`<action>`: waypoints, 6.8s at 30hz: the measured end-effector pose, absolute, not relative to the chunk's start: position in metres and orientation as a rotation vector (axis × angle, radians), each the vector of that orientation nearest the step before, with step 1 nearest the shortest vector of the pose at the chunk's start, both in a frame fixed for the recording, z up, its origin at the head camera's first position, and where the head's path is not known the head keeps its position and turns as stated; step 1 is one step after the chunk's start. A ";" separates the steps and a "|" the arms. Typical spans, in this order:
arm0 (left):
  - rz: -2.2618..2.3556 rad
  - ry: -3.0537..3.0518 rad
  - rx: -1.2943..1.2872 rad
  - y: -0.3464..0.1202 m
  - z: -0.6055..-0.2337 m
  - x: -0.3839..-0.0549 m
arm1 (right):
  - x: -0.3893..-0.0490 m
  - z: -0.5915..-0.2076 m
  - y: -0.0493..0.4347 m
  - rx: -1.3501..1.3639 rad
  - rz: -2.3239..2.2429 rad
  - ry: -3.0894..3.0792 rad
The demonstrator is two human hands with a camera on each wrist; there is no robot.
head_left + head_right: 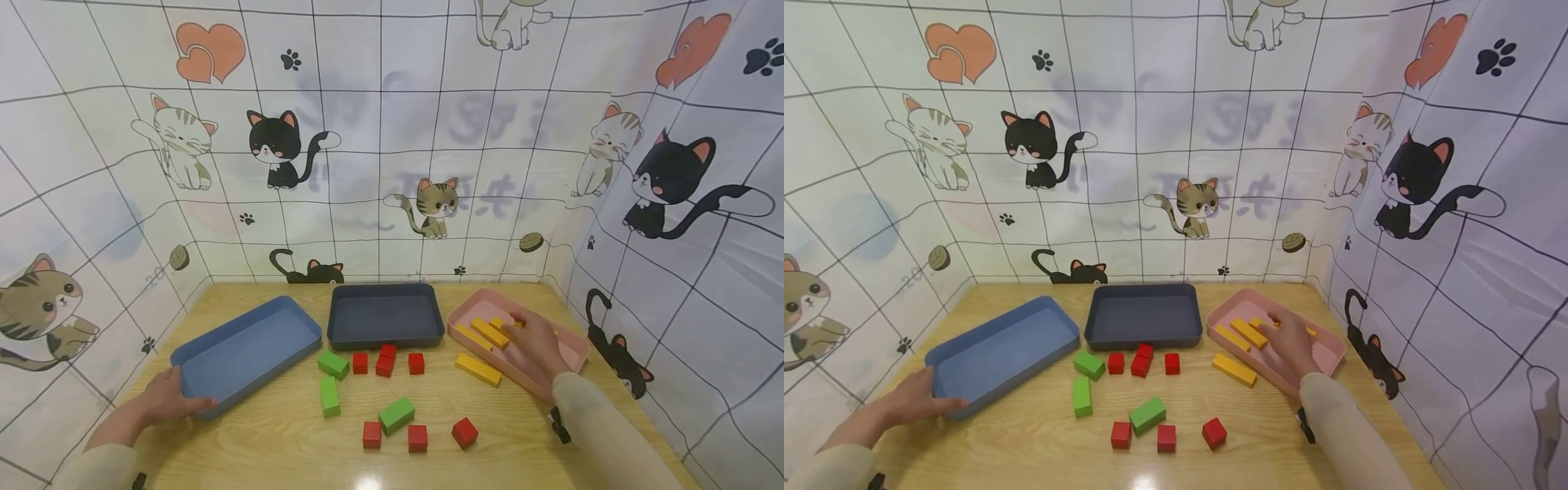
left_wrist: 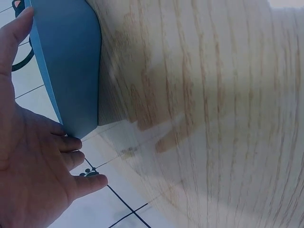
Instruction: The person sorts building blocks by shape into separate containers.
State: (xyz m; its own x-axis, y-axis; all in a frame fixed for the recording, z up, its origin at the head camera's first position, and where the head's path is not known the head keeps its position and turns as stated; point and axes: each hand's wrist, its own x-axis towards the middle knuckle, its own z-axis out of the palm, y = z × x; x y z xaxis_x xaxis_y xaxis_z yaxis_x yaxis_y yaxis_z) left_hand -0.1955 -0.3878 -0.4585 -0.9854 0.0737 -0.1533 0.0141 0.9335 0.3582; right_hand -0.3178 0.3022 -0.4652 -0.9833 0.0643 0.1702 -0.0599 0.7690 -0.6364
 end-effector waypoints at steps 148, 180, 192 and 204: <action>0.655 3.009 0.163 -0.191 -0.466 -0.315 | -0.244 -0.450 0.259 0.111 0.833 -2.860; 0.672 3.021 0.141 -0.190 -0.467 -0.312 | -0.259 -0.471 0.336 0.133 0.575 -3.107; 0.659 3.025 0.122 -0.192 -0.472 -0.313 | -0.258 -0.464 0.314 0.223 0.691 -2.927; 0.676 3.014 0.117 -0.192 -0.472 -0.314 | -0.261 -0.455 0.283 0.241 0.950 -2.871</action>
